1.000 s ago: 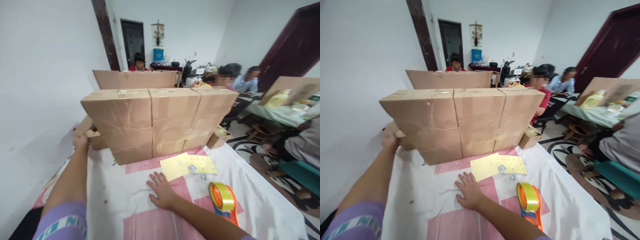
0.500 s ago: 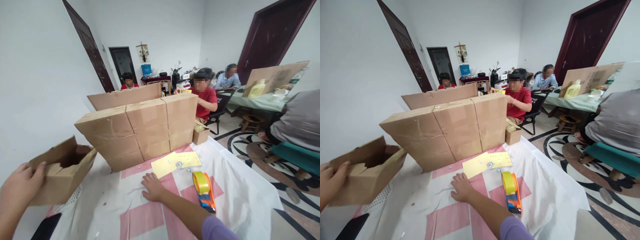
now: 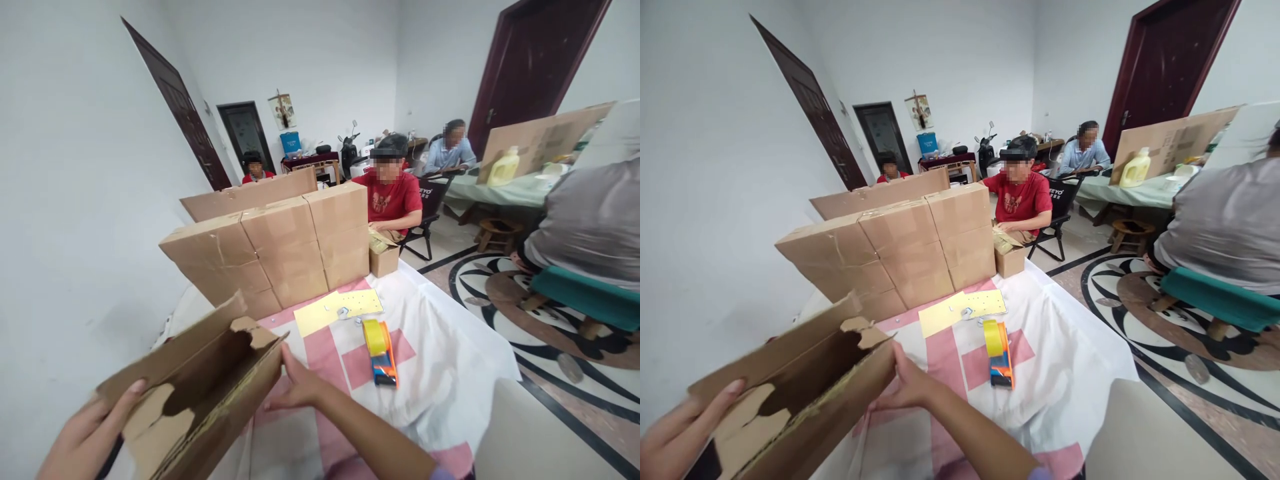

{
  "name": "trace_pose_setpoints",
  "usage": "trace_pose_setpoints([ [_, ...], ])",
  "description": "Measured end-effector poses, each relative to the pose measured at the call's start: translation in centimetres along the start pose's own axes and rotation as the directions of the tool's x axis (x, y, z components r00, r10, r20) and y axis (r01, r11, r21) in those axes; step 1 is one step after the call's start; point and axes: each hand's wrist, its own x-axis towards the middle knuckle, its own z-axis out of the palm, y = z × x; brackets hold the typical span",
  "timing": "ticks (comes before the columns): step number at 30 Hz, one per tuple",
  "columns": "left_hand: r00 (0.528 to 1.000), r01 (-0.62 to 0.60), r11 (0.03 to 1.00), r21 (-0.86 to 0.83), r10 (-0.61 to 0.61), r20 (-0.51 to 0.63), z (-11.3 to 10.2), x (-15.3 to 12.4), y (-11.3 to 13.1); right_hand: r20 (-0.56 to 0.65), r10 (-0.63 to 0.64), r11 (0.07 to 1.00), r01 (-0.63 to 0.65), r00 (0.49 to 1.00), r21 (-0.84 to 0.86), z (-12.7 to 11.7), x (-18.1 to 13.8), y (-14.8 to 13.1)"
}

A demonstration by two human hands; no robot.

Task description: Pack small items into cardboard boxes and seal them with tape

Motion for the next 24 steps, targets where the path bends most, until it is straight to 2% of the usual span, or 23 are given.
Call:
trace_pose_setpoints([
  [2, 0.997, 0.074, 0.995, -0.068, -0.074, 0.001, 1.9, -0.1, 1.2, -0.135, 0.036, 0.997, -0.026, 0.99, 0.077, -0.7, -0.9, -1.2],
  [4, 0.995, 0.103, 0.987, -0.121, -0.101, 0.025, 3.5, 0.0, 2.3, -0.22, 0.075, 0.994, -0.056, 0.973, 0.095, -1.6, -2.0, -1.6],
  [7, 0.998, 0.056, 0.981, -0.187, -0.051, 0.034, 5.5, 0.2, 3.7, -0.229, 0.109, 0.992, -0.091, 0.967, 0.09, -2.5, -3.3, -1.7],
  [11, 0.997, 0.018, 0.967, -0.252, 0.001, 0.075, 8.6, -0.1, 5.0, -0.274, 0.075, 0.997, -0.062, 0.959, 0.055, -3.1, -4.8, -1.2],
  [13, 0.995, -0.002, 0.965, -0.263, 0.028, 0.096, 10.2, -0.2, 5.3, -0.312, 0.055, 0.998, -0.058, 0.948, -0.001, -3.4, -5.5, -0.8],
  [16, 0.995, -0.056, 0.969, -0.242, 0.074, 0.067, 11.8, 0.4, 5.0, -0.353, 0.024, 0.988, -0.077, 0.935, -0.136, -3.9, -6.7, -0.7],
  [18, 0.994, -0.1, 0.973, -0.207, 0.105, 0.015, 11.7, 1.2, 4.5, -0.362, 0.035, 0.965, -0.126, 0.931, -0.231, -4.1, -7.6, -0.8],
  [20, 0.986, -0.156, 0.976, -0.15, 0.145, -0.086, 10.4, 2.0, 3.9, -0.355, 0.08, 0.935, -0.194, 0.931, -0.298, -4.2, -8.5, -1.0],
  [22, 0.955, -0.215, 0.974, -0.075, 0.193, -0.226, 7.9, 2.6, 3.7, -0.359, 0.113, 0.91, -0.241, 0.926, -0.337, -4.5, -9.3, -1.2],
  [24, 0.906, -0.26, 0.966, 0.007, 0.246, -0.345, 4.8, 2.7, 4.0, -0.389, 0.087, 0.898, -0.241, 0.917, -0.368, -5.1, -9.5, -1.6],
])
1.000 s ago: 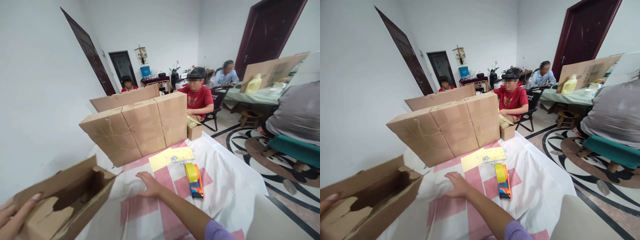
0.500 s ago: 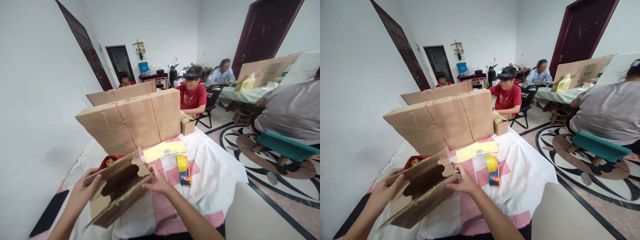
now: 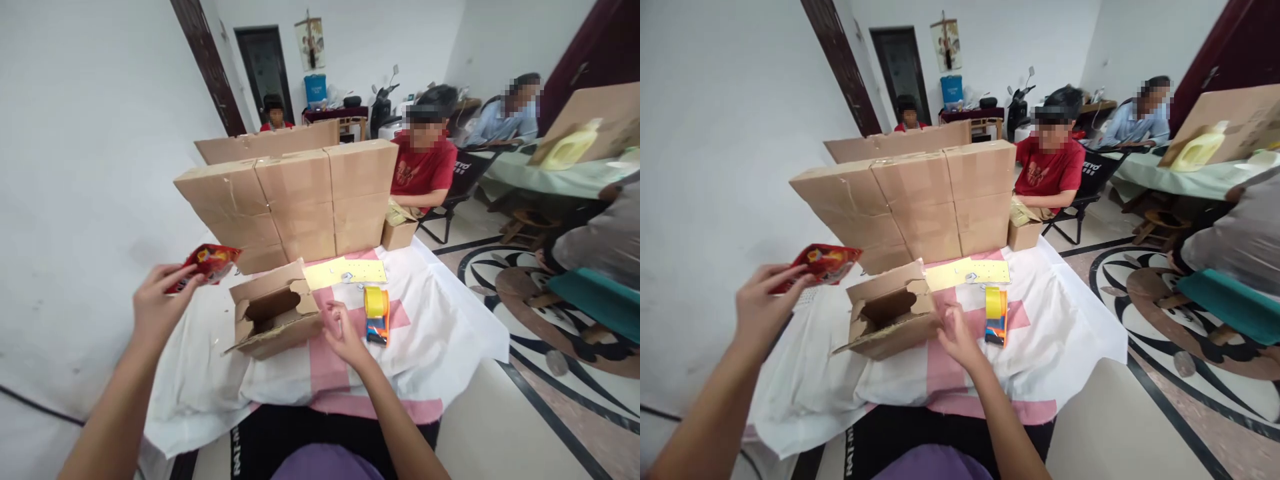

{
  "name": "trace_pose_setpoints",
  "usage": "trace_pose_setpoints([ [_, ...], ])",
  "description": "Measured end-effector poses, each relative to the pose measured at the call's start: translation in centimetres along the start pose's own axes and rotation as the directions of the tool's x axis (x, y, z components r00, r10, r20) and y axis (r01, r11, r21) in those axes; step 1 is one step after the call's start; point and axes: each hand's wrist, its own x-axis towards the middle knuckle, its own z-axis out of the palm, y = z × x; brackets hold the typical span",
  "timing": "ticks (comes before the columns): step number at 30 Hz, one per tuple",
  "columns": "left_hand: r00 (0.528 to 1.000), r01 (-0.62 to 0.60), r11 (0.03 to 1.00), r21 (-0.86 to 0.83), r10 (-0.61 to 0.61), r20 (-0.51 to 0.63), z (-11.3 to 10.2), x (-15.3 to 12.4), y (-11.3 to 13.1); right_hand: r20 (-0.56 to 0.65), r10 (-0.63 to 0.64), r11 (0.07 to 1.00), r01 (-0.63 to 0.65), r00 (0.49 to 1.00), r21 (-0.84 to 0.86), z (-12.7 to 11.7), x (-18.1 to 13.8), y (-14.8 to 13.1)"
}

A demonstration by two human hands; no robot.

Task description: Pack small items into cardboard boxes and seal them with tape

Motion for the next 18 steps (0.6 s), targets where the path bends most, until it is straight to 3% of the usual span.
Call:
trace_pose_setpoints([
  [4, 0.983, -0.075, 0.994, 0.083, 0.087, -0.159, -5.5, 1.8, 2.4, -0.122, -0.141, 0.99, 0.136, 0.982, -0.044, -2.4, 2.3, -2.7],
  [7, 0.967, -0.128, 0.991, 0.048, 0.135, -0.217, -7.1, 1.7, 4.6, -0.082, -0.307, 0.95, 0.301, 0.948, -0.086, -4.2, 5.9, -7.7],
  [10, 0.948, -0.235, 0.972, -0.02, 0.225, -0.224, -6.0, 0.4, 6.3, 0.098, -0.448, 0.883, 0.457, 0.889, -0.108, -5.0, 10.0, -13.3],
  [12, 0.946, -0.268, 0.961, -0.072, 0.248, -0.208, -4.3, -1.1, 7.0, 0.222, -0.468, 0.861, 0.497, 0.855, -0.102, -4.7, 12.4, -15.6],
  [16, 0.97, -0.173, 0.973, -0.154, 0.141, -0.2, -0.6, -4.4, 6.4, 0.547, -0.4, 0.89, 0.455, 0.735, 0.038, -2.8, 15.2, -15.5],
  [18, 0.98, -0.065, 0.979, -0.194, 0.026, -0.196, 1.0, -6.0, 5.2, 0.57, -0.373, 0.91, 0.407, 0.732, 0.072, -1.8, 15.5, -14.1],
])
